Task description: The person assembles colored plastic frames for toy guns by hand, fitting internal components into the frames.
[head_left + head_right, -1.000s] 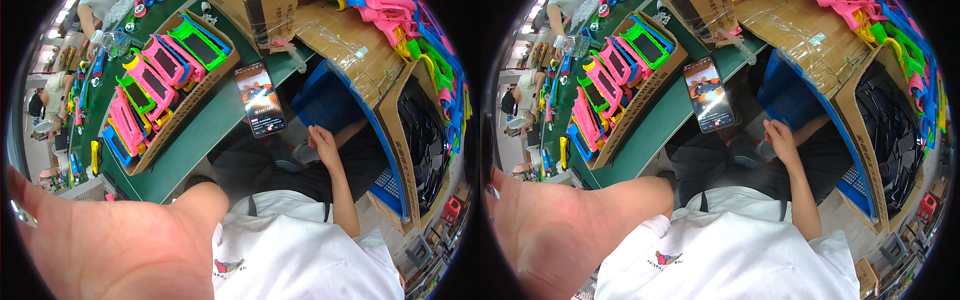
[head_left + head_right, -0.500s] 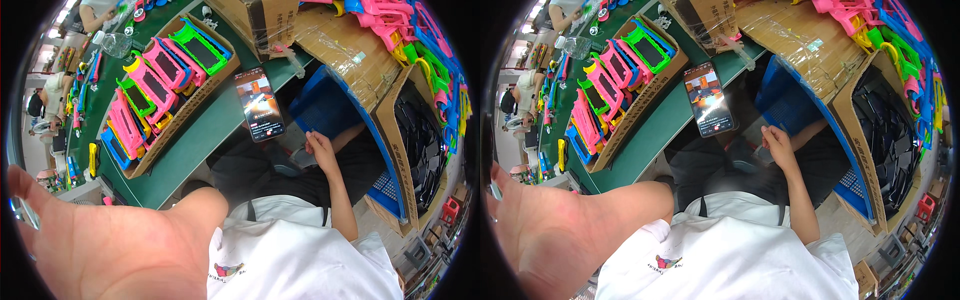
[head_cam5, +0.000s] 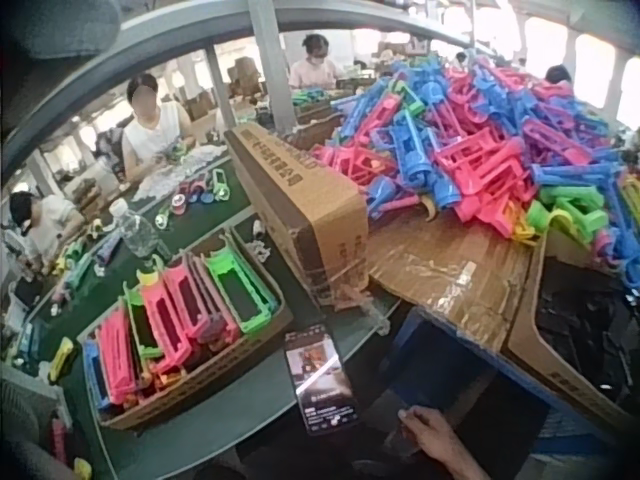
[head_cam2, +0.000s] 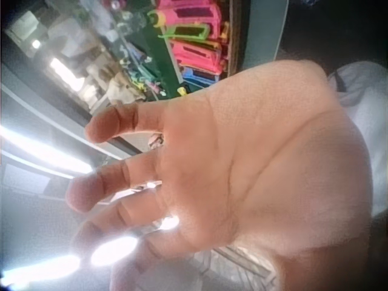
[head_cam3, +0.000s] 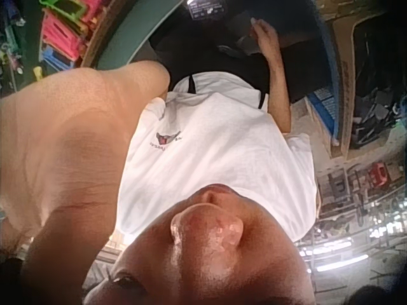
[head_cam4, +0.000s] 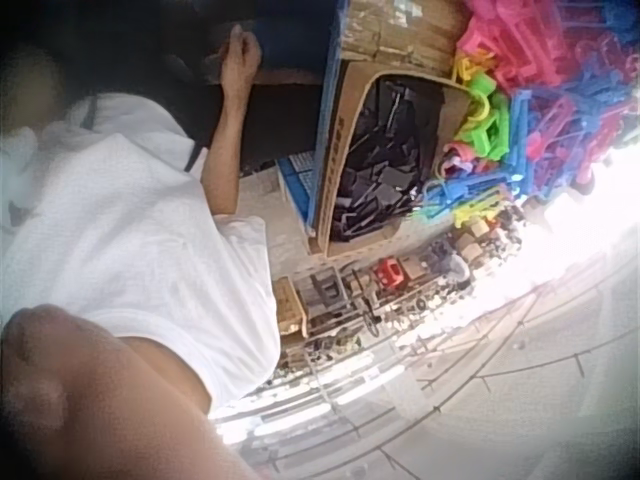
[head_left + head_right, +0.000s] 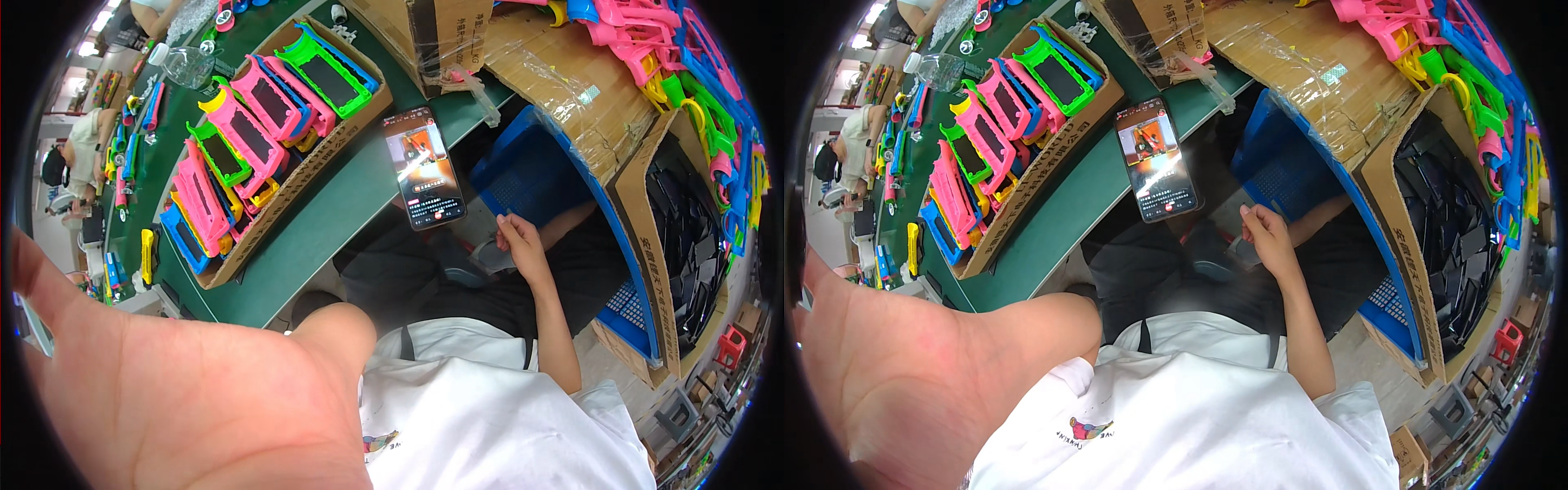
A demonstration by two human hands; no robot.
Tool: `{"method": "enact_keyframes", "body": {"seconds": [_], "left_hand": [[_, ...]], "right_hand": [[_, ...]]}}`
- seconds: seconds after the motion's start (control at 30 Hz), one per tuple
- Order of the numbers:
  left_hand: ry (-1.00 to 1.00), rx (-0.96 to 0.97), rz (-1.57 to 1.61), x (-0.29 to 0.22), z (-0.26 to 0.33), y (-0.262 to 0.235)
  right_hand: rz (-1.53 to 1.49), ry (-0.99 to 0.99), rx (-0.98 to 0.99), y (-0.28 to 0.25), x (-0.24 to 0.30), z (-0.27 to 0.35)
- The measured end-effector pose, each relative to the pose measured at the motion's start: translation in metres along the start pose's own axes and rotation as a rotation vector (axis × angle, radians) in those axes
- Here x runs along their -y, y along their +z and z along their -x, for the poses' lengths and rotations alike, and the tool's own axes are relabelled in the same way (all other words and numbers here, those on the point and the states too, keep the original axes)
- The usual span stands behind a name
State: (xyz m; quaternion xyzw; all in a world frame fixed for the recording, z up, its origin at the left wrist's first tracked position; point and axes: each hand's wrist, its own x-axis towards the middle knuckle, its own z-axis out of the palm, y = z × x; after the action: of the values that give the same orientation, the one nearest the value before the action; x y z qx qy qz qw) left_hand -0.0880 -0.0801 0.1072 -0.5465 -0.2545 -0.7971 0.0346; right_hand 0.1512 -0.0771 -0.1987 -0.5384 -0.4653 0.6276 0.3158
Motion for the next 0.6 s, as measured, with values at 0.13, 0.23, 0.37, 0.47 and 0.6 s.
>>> {"method": "enact_keyframes", "body": {"seconds": [0.13,0.23,0.37,0.47,0.6], "left_hand": [[-0.004,-0.034,0.043,-0.002,0.002,0.004],[-0.004,-0.06,0.074,-0.001,0.007,0.014],[-0.001,-0.091,0.113,0.001,0.005,0.015],[-0.002,-0.112,0.153,-0.009,0.006,0.016],[-0.005,-0.144,0.199,-0.007,0.0,0.022]], "right_hand": [[-0.011,0.015,0.004,-0.001,-0.001,0.0],[-0.011,0.017,0.008,-0.001,-0.001,0.0],[-0.017,0.021,0.016,0.001,0.001,-0.001],[-0.028,0.019,0.014,0.001,0.002,-0.003],[0.001,0.034,0.011,0.001,0.003,-0.003]]}}
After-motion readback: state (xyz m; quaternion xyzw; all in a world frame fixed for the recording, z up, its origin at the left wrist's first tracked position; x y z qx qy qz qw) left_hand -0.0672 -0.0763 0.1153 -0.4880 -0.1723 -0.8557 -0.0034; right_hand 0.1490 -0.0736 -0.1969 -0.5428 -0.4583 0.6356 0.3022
